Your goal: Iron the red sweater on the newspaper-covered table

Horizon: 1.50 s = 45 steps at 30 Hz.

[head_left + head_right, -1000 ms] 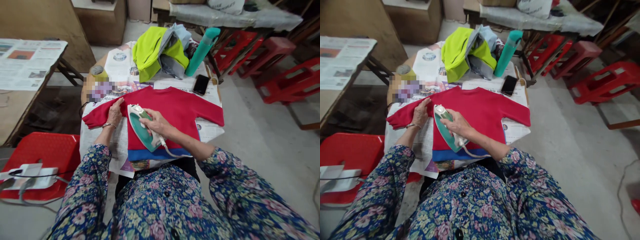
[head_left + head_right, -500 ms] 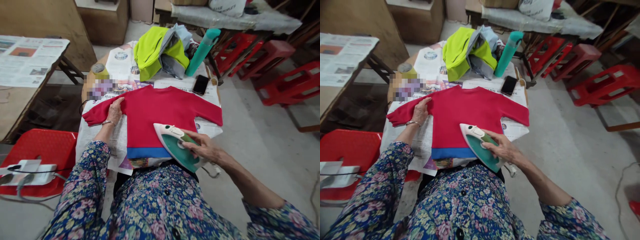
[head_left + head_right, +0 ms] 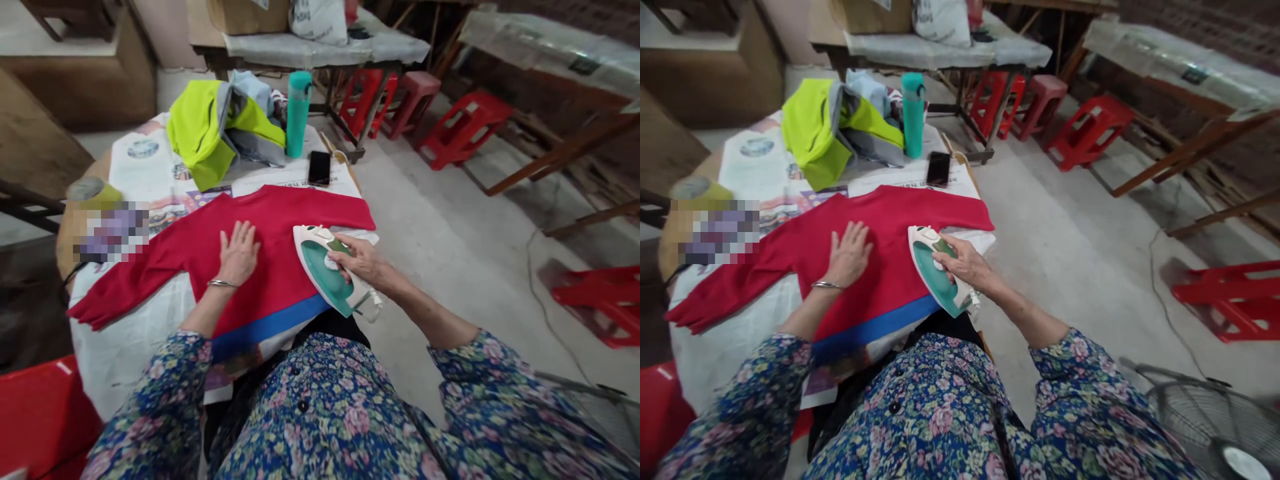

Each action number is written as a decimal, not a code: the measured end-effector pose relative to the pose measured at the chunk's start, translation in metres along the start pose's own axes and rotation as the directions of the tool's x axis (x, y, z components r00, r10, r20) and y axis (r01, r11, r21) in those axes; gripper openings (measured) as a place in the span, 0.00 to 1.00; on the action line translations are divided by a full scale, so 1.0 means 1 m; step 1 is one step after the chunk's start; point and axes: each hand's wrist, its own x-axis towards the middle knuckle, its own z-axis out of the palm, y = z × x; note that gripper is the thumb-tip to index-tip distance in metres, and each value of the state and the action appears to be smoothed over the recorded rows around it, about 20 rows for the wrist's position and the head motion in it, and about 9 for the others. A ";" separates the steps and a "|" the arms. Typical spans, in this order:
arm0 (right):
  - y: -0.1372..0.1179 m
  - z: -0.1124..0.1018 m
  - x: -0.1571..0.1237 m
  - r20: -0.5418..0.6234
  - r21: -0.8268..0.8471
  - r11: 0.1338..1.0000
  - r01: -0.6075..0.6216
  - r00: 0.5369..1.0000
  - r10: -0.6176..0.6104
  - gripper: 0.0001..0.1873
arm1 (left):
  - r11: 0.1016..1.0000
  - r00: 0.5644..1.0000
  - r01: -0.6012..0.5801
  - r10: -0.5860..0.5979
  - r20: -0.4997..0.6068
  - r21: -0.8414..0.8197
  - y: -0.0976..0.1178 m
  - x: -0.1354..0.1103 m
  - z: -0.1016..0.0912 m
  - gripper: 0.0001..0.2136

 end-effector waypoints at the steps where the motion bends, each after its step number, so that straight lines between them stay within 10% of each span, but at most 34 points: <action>1: -0.001 -0.001 0.004 0.002 -0.001 1.000 0.010 1.000 -0.010 0.24 | 0.998 0.997 -0.067 0.067 0.043 -0.009 0.021 0.004 0.010 0.30; 5: -0.009 -0.003 0.027 -0.010 -0.004 0.997 0.071 0.997 -0.071 0.14 | 0.973 0.971 -0.229 0.231 0.064 -0.025 0.062 0.011 0.039 0.34; 17: -0.039 0.000 0.115 -0.108 -0.064 0.984 0.167 0.979 -0.174 0.07 | 0.941 0.941 -0.335 0.332 0.061 0.056 0.051 -0.003 0.036 0.53; 27: -0.019 -0.018 0.048 -0.127 -0.127 0.986 0.108 0.984 -0.124 0.03 | 0.952 0.948 -0.303 0.297 0.110 0.039 0.057 0.001 0.033 0.45; 34: 0.006 -0.002 -0.009 0.007 -0.024 0.999 0.030 1.000 -0.029 0.26 | 0.956 0.952 -0.290 0.283 0.115 0.043 0.056 0.004 0.033 0.35; 45: -0.031 -0.020 0.084 -0.126 -0.141 0.984 0.112 0.984 -0.130 0.01 | 0.897 0.892 -0.440 0.433 0.133 0.032 0.062 -0.023 0.030 0.44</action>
